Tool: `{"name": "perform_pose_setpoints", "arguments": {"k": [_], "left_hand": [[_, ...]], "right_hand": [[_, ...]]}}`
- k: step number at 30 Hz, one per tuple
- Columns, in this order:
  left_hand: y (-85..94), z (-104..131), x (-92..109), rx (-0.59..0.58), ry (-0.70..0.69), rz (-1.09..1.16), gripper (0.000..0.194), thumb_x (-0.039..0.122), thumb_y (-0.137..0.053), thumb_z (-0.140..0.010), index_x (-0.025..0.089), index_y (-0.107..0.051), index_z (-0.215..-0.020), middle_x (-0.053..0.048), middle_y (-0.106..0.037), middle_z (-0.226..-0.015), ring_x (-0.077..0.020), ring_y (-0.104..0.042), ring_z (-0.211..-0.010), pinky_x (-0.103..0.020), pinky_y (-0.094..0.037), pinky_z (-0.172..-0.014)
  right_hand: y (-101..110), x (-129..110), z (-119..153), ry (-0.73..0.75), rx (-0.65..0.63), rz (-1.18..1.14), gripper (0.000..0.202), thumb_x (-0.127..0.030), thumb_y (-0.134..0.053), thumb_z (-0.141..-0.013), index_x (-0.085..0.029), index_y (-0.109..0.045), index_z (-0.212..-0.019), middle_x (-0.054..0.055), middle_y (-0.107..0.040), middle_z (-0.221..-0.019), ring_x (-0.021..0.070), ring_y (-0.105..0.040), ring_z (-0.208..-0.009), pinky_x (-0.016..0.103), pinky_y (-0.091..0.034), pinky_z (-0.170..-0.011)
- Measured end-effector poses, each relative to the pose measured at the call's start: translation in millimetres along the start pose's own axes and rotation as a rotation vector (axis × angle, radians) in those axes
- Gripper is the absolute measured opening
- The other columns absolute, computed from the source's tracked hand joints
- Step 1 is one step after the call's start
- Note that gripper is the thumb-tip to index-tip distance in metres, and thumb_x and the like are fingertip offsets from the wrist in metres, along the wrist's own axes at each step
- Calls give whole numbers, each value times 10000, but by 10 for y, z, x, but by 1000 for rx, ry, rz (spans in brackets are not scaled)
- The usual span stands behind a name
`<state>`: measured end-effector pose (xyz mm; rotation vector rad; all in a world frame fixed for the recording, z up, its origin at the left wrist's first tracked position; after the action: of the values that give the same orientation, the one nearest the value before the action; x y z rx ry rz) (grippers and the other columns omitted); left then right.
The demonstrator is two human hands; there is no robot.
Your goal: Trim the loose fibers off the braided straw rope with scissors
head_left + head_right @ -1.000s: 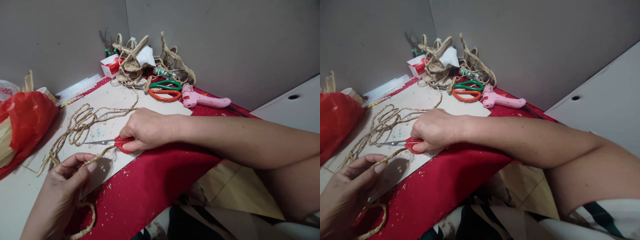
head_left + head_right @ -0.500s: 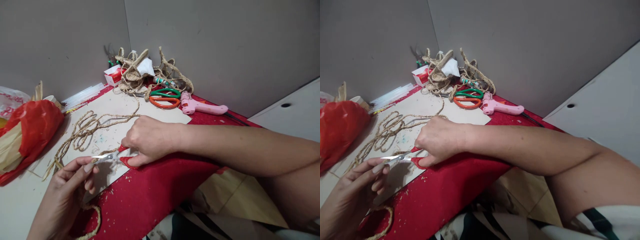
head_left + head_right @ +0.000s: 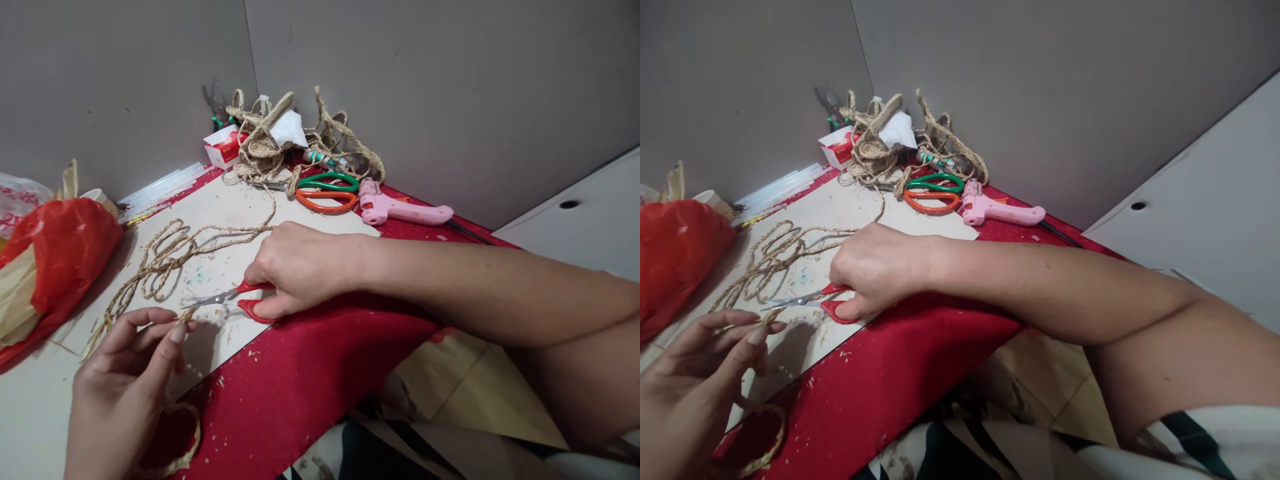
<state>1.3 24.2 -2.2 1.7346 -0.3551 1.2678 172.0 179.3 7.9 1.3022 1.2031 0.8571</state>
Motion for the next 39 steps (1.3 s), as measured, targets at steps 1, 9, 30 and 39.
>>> {"name": "perform_pose_setpoints", "arguments": {"k": [1,9,30,39], "left_hand": [[-9,38,37,37,-65,-76,250,437,-706,-735,273,-611,-898,36,-642,-678,-116,-545,-566,-200,-433,-554],[-23,139,74,118,-396,-530,170,390,-576,-852,280,-547,-978,-8,-661,-958,-177,-653,-785,-269,-435,-689],[32,126,-6,204,-725,-888,64,212,-590,-851,241,-620,-899,-36,-726,-834,-205,-665,-695,-290,-430,-619],[-33,155,61,118,-243,-415,140,399,-650,-789,289,-614,-867,-21,-720,-898,-230,-667,-805,-289,-450,-669]], "right_hand": [[-4,7,4,10,-10,-11,318,-430,-531,-789,-172,-695,-702,20,-600,-549,86,-271,-469,263,-163,-515],[-61,48,-23,43,-79,-117,331,-454,-537,-764,-164,-671,-678,11,-582,-552,78,-248,-473,258,-181,-525],[-31,13,-8,59,-74,-106,323,-422,-542,-774,-150,-693,-685,37,-620,-585,82,-282,-486,263,-171,-534],[-36,64,-57,-22,152,-214,276,-336,-507,-855,-158,-665,-715,0,-587,-623,81,-349,-527,248,-220,-550]]}}
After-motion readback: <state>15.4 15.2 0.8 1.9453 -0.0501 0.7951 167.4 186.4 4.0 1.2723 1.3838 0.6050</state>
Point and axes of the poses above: each hand's wrist, its own z-axis away from the middle knuckle, its own y-axis out of the back of the hand, x = y × z, the point moved 2 cm from there along -z, towards the middle knuckle
